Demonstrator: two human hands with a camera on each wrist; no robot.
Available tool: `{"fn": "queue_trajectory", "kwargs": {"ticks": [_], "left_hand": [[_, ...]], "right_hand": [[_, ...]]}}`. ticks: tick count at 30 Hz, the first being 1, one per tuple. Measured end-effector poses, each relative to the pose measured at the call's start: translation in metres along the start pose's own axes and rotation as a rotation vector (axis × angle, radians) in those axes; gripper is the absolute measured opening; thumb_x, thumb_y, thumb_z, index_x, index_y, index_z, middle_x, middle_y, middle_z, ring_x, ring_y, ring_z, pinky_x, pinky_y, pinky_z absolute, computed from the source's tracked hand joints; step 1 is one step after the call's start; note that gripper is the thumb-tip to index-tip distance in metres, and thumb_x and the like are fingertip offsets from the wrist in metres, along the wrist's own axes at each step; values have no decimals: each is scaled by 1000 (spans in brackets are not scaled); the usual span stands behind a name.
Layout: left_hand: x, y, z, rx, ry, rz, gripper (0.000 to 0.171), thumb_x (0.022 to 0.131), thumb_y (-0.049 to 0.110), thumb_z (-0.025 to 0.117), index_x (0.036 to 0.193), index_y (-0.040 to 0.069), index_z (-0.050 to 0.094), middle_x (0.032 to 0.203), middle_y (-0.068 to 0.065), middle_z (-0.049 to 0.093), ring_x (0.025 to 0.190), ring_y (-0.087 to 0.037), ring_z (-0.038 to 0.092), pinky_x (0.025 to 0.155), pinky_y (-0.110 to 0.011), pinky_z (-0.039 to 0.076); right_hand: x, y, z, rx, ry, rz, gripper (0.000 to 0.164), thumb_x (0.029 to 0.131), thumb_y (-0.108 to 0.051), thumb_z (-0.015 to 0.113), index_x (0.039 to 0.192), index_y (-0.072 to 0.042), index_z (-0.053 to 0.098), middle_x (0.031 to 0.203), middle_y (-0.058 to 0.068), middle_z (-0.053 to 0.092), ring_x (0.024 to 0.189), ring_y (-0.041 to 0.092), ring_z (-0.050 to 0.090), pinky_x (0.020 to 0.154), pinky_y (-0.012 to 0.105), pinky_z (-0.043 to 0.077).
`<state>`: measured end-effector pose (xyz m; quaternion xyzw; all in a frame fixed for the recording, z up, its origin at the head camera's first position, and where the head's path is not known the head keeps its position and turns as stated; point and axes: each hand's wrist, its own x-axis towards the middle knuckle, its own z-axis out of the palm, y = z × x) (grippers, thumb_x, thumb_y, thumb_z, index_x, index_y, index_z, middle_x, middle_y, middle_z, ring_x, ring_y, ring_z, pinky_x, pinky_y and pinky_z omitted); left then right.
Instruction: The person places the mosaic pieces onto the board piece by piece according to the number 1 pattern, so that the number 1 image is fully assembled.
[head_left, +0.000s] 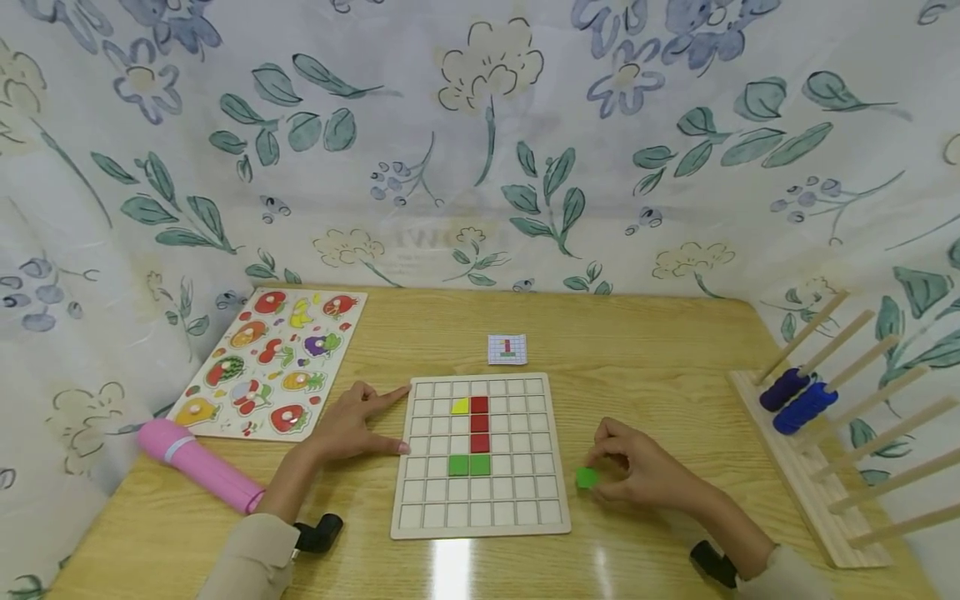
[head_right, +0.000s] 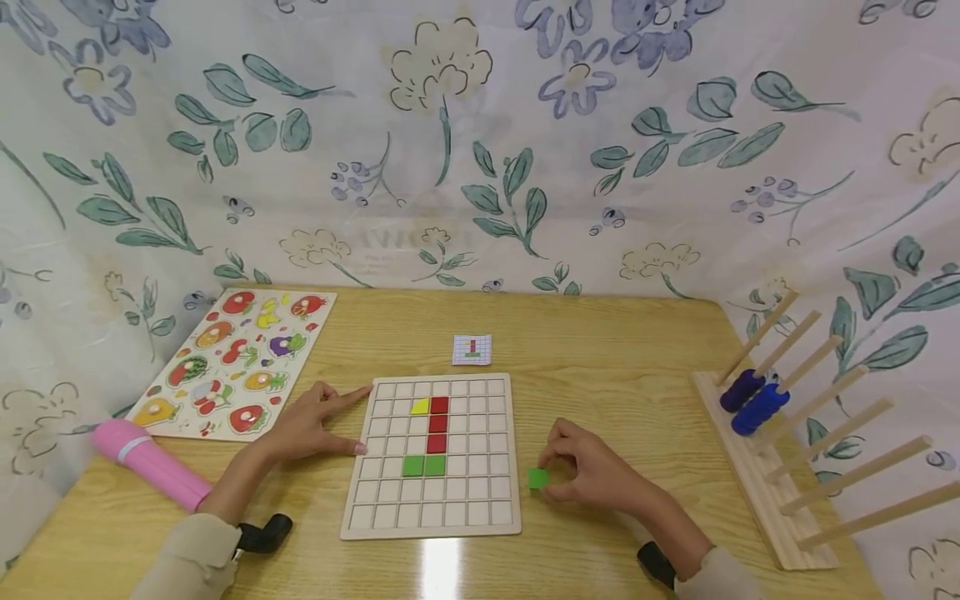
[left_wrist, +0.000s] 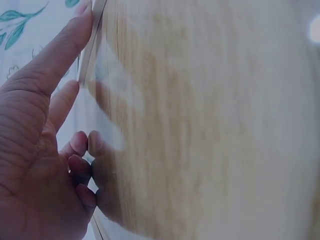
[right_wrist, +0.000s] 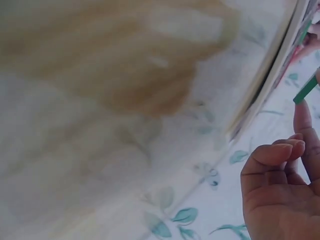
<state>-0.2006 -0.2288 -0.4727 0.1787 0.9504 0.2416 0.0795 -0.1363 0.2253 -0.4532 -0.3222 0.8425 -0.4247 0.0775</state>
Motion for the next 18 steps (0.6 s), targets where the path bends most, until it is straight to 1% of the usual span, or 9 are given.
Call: {"fn": "queue_trajectory", "kwargs": {"ticks": [3, 6, 13, 18], "left_hand": [[0, 0, 0, 4, -2, 0, 93, 70, 62, 80, 150, 31, 45, 96, -5, 35, 79, -18, 32, 66, -31, 26], [1, 0, 0, 9, -6, -1, 93, 70, 63, 80, 150, 31, 45, 96, -5, 35, 79, -18, 32, 66, -31, 26], [1, 0, 0, 11, -2, -2, 93, 70, 62, 80, 150, 30, 46, 96, -5, 35, 79, -18, 32, 66, -31, 26], [1, -1, 1, 8, -1, -4, 93, 69, 63, 80, 150, 31, 46, 96, -5, 35, 80, -18, 32, 66, -31, 26]], "right_hand": [[9, -4, 2, -2, -2, -23, 19, 80, -8, 81, 96, -15, 74, 90, 4, 45, 72, 7, 37, 59, 23, 36], [18, -7, 5, 8, -4, -41, 18, 81, -9, 81, 97, -14, 74, 91, 6, 46, 73, 9, 38, 60, 22, 36], [36, -12, 14, -18, -20, 1, 19, 79, -10, 83, 95, -15, 73, 92, 5, 47, 74, 10, 41, 63, 20, 38], [48, -16, 20, -26, -43, 5, 17, 79, -9, 82, 94, -12, 73, 91, 8, 46, 76, 12, 42, 65, 21, 38]]}}
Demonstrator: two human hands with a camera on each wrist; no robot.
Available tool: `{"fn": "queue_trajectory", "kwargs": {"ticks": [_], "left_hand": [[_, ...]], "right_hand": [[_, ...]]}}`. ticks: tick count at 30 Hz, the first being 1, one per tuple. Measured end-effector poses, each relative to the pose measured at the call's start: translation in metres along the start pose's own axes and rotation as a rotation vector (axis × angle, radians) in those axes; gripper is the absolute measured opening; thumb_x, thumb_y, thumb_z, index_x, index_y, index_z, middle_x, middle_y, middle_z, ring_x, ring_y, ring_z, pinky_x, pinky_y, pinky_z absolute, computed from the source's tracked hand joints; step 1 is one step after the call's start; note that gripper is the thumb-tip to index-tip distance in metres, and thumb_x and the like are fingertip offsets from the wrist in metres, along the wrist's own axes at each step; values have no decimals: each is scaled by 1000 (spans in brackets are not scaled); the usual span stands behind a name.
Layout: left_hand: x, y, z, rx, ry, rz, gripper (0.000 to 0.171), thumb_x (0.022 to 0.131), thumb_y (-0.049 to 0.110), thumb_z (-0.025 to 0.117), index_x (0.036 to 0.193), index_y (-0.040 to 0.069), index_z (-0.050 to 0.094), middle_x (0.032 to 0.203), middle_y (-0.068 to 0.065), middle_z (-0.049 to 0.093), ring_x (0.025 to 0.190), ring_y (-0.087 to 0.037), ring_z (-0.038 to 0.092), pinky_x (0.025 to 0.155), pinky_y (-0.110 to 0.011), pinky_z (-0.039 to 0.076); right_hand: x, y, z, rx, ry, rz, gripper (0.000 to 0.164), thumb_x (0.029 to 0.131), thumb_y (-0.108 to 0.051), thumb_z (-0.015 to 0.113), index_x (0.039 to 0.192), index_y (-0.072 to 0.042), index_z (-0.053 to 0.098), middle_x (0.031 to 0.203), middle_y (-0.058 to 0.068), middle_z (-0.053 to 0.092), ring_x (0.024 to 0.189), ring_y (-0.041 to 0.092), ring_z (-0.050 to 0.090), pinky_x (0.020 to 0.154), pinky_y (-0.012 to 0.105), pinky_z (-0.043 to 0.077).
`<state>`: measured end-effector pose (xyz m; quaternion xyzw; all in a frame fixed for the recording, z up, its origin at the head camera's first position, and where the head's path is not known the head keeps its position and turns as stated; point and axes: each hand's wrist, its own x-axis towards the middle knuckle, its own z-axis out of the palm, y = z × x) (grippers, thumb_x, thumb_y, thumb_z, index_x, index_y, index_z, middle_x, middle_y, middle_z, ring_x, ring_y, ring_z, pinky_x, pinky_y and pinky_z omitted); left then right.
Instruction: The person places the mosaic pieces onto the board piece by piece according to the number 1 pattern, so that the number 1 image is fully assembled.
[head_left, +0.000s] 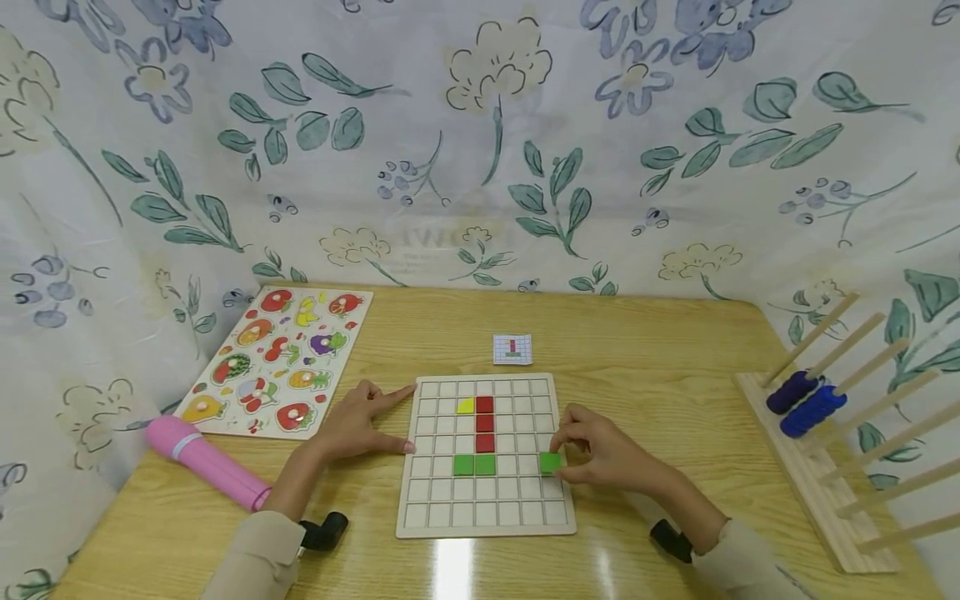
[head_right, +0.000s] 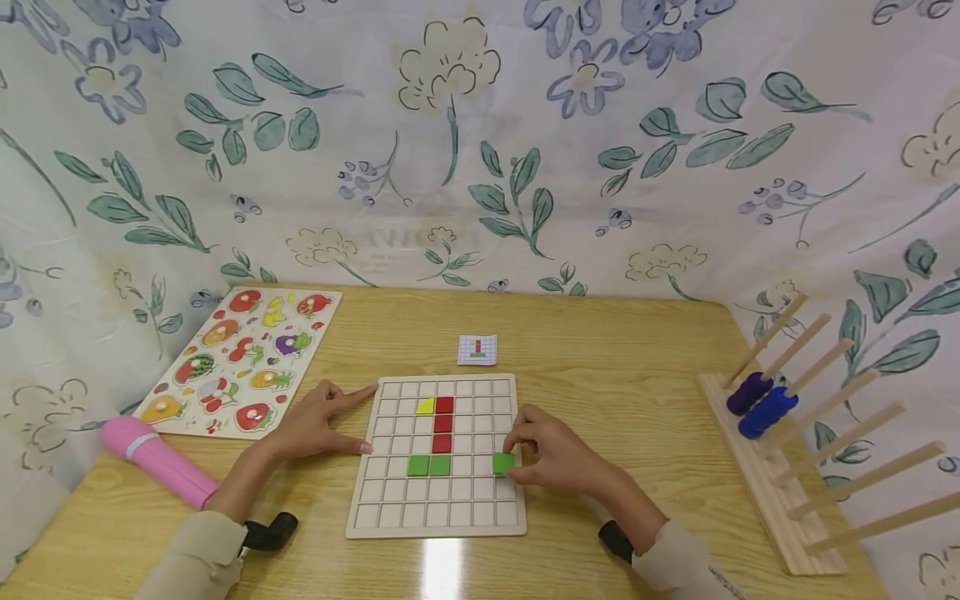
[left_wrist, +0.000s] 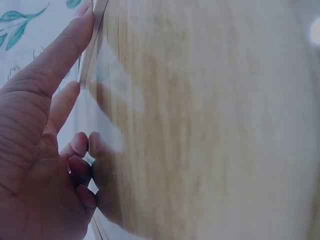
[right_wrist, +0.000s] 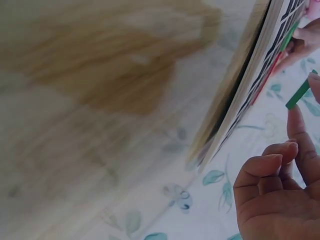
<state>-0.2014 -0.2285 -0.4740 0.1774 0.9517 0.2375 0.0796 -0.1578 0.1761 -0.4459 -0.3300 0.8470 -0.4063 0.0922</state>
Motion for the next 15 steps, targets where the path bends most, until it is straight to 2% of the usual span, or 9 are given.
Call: {"fn": "queue_trajectory", "kwargs": {"ticks": [6, 15], "left_hand": [[1, -2, 1, 6, 7, 12, 93, 69, 63, 79, 150, 31, 46, 95, -4, 35, 79, -18, 32, 66, -31, 26], [1, -2, 1, 10, 0, -1, 94, 69, 64, 79, 150, 32, 45, 96, -4, 36, 79, -18, 33, 66, -31, 27]], "right_hand": [[12, -5, 6, 0, -16, -8, 16, 79, -8, 83, 92, -10, 73, 91, 9, 49, 77, 15, 44, 65, 22, 40], [28, -7, 17, -44, -34, 30, 17, 77, -13, 85, 90, -12, 74, 90, 6, 50, 75, 9, 43, 64, 19, 38]]}}
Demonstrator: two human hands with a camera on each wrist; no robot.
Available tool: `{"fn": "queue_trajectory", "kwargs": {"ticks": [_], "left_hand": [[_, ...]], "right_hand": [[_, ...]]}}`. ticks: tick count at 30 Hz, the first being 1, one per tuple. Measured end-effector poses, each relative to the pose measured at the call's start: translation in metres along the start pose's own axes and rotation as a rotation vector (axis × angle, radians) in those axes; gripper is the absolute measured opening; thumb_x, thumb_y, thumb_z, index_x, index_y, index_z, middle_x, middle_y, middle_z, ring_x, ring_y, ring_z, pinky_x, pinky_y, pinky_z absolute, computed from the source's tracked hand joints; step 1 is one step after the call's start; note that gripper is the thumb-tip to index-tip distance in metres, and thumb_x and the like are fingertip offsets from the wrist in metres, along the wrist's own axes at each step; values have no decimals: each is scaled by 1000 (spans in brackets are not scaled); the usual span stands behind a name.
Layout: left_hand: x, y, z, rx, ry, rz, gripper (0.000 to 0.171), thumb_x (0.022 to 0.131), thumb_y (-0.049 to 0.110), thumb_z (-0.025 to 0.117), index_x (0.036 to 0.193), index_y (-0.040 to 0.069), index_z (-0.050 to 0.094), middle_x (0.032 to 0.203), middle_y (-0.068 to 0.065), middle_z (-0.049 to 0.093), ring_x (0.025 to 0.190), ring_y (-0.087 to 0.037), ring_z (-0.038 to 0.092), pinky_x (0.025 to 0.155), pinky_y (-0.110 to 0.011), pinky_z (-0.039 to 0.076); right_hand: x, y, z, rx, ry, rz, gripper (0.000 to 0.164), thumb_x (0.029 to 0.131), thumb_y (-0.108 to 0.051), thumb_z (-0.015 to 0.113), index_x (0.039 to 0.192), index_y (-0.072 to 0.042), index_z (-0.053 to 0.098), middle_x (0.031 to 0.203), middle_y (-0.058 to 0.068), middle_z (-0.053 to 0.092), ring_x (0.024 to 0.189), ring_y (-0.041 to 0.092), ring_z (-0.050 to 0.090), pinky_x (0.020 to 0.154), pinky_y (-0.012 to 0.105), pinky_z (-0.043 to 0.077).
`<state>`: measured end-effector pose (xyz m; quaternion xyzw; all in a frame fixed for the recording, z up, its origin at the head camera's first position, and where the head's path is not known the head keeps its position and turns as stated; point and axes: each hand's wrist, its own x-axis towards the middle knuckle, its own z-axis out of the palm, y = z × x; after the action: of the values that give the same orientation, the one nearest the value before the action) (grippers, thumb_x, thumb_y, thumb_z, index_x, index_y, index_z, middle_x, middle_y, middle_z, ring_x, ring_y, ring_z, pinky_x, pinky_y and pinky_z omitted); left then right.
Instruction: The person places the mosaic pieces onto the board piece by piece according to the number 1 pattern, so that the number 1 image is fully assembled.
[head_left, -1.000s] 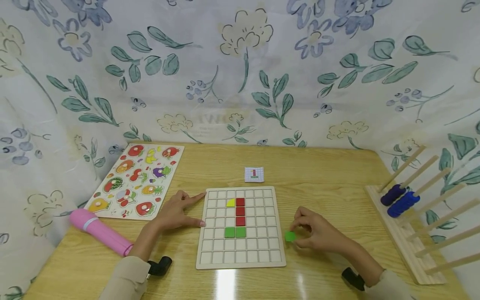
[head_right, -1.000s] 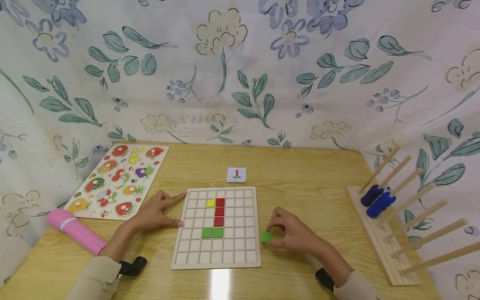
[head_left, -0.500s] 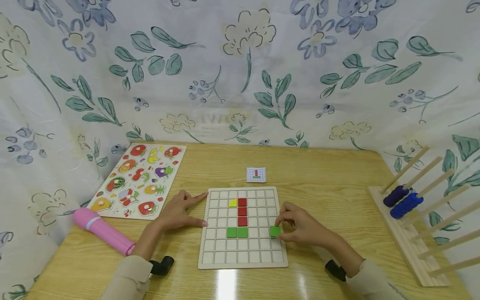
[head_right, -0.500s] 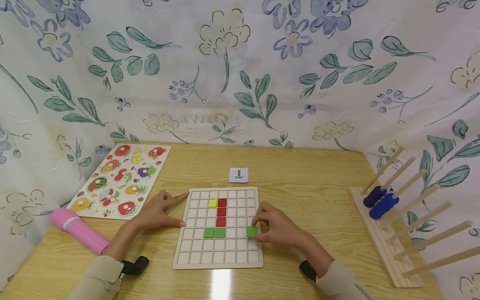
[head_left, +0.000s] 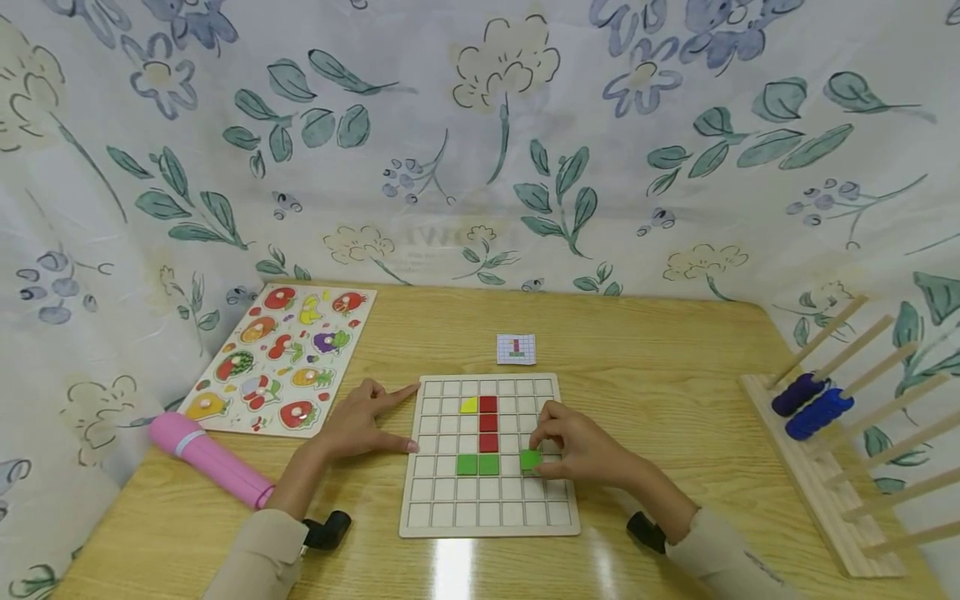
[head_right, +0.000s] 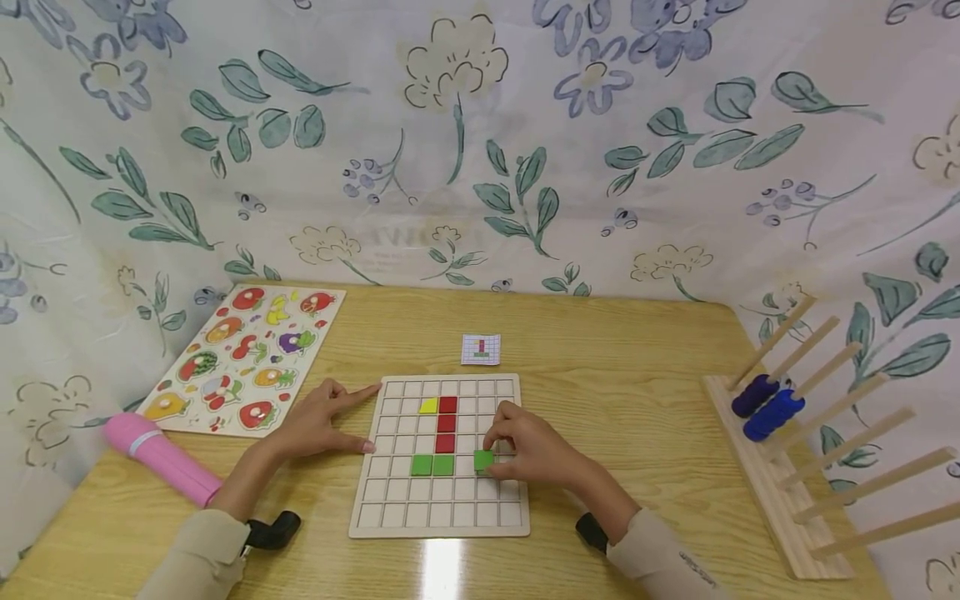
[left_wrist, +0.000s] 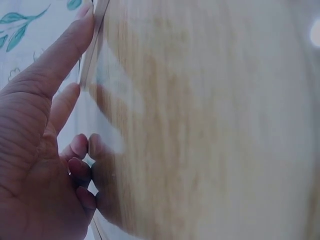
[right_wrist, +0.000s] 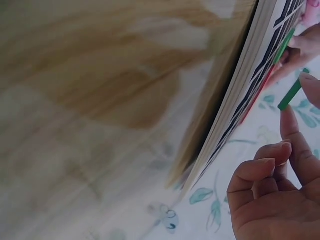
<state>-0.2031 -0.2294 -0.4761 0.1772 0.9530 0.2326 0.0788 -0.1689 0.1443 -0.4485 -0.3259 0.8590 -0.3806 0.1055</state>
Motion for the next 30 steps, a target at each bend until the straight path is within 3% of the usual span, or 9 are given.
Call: {"fn": "queue_trajectory", "kwargs": {"ticks": [18, 30], "left_hand": [[-2, 5, 2, -3, 19, -3, 93, 68, 64, 80, 149, 32, 47, 95, -4, 35, 79, -17, 32, 66, -31, 26], [-3, 5, 2, 1, 4, -14, 94, 68, 64, 80, 149, 30, 46, 97, -4, 36, 81, -18, 34, 67, -31, 27]], "right_hand": [[16, -10, 17, -93, -55, 45, 15, 79, -15, 84, 89, -8, 75, 90, -1, 50, 77, 11, 46, 66, 20, 40], [13, -16, 26, -200, -11, 26, 14, 78, -16, 85, 83, -11, 72, 88, -8, 50, 76, 6, 47, 69, 22, 43]]}}
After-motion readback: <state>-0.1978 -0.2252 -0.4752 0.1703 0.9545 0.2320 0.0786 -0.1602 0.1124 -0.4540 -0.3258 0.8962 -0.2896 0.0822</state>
